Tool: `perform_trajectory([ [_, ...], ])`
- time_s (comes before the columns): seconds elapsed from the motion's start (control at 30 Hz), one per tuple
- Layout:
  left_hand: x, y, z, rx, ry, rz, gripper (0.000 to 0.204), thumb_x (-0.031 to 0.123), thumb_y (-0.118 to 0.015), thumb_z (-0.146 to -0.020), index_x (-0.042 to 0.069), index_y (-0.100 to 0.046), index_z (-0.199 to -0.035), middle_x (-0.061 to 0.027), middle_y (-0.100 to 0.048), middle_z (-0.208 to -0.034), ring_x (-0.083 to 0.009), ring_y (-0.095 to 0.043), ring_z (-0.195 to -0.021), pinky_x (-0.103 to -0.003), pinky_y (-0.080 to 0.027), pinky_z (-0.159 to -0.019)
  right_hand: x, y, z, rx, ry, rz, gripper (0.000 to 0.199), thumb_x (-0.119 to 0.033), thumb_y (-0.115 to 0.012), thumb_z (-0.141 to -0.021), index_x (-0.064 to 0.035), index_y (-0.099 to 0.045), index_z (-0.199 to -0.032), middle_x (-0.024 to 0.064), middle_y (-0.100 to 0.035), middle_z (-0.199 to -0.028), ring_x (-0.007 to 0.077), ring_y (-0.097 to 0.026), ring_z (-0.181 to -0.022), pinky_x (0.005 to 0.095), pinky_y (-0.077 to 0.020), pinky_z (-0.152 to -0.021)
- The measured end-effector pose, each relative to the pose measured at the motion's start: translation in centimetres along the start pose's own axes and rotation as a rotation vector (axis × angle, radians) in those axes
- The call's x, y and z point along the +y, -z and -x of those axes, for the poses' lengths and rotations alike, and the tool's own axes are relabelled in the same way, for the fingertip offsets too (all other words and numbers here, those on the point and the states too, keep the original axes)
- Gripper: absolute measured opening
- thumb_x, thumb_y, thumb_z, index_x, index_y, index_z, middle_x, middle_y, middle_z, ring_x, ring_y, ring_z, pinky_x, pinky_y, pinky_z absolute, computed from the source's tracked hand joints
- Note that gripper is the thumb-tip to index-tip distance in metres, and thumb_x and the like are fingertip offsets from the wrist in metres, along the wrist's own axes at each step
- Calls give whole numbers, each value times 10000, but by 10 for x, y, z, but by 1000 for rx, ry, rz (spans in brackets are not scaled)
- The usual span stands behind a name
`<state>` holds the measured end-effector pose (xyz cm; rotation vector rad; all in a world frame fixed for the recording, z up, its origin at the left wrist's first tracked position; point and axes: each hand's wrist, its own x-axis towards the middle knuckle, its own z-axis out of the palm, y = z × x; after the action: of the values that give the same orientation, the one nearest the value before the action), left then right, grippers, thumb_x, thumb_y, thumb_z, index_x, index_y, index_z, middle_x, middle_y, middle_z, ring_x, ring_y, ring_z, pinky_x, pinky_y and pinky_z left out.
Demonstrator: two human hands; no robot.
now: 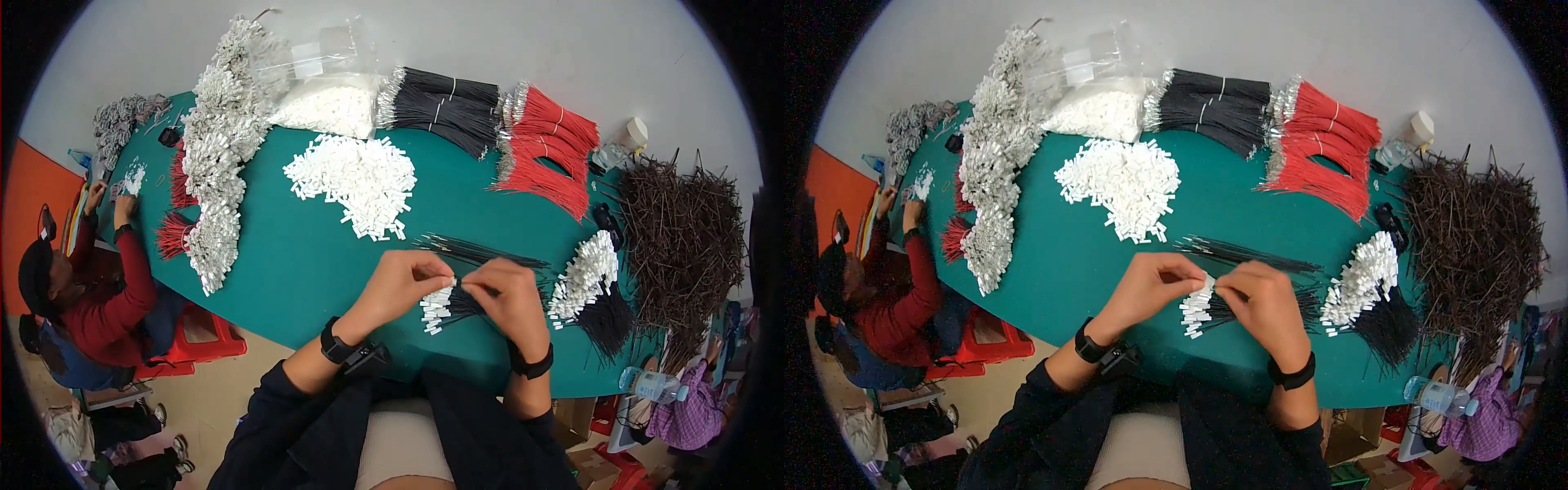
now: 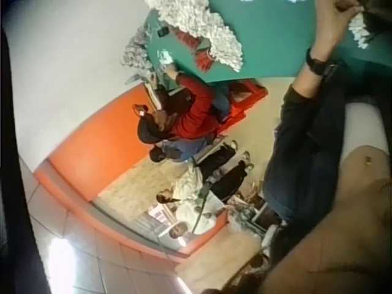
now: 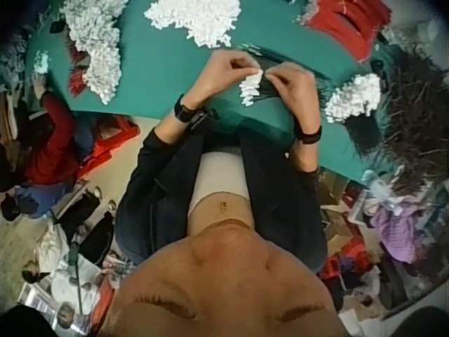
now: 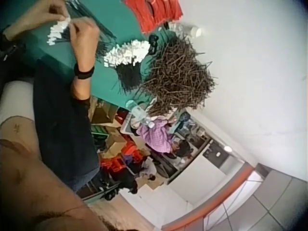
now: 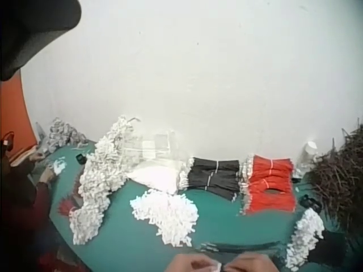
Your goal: The person picks up a white plastic sleeve and slides it onto the end of a black wire by hand. They repeat this process for several wires, then gather the wires together and place them into a pile on the table.
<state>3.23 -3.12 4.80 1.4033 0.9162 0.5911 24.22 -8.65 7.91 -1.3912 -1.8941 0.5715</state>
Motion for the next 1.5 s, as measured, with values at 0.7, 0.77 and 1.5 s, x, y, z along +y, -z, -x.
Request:
perform_trajectory([
  [0.7, -13, 61, -78, 217, -317, -821, 118, 33, -731, -848, 18, -728, -964, -74, -709, -932, -219, -644, -908, -336, -531, -812, 63, -36, -28, -115, -32, 366, 89, -22, -729, -779, -9, -664, -838, 130, -651, -881, 345, -623, -900, 446, -518, -792],
  [0.77, -4, 59, -65, 177, -96, -301, 121, 42, -714, -898, 3, -730, -1011, -56, -739, -945, -158, -673, -869, -298, -539, -780, 65, -34, -25, -110, -23, 358, 88, -18, -724, -776, -9, -656, -831, 131, -651, -871, 350, -618, -889, 450, -514, -792],
  [1.5, 3, 16, -14, 70, 25, 590, 95, 88, -680, -977, -4, -666, -1000, -157, -756, -930, -197, -744, -819, -273, -600, -741, -12, -6, -17, 253, -138, -276, 34, 28, -743, -856, 23, -736, -889, 31, -630, -692, 84, -517, -598, 235, -400, -565],
])
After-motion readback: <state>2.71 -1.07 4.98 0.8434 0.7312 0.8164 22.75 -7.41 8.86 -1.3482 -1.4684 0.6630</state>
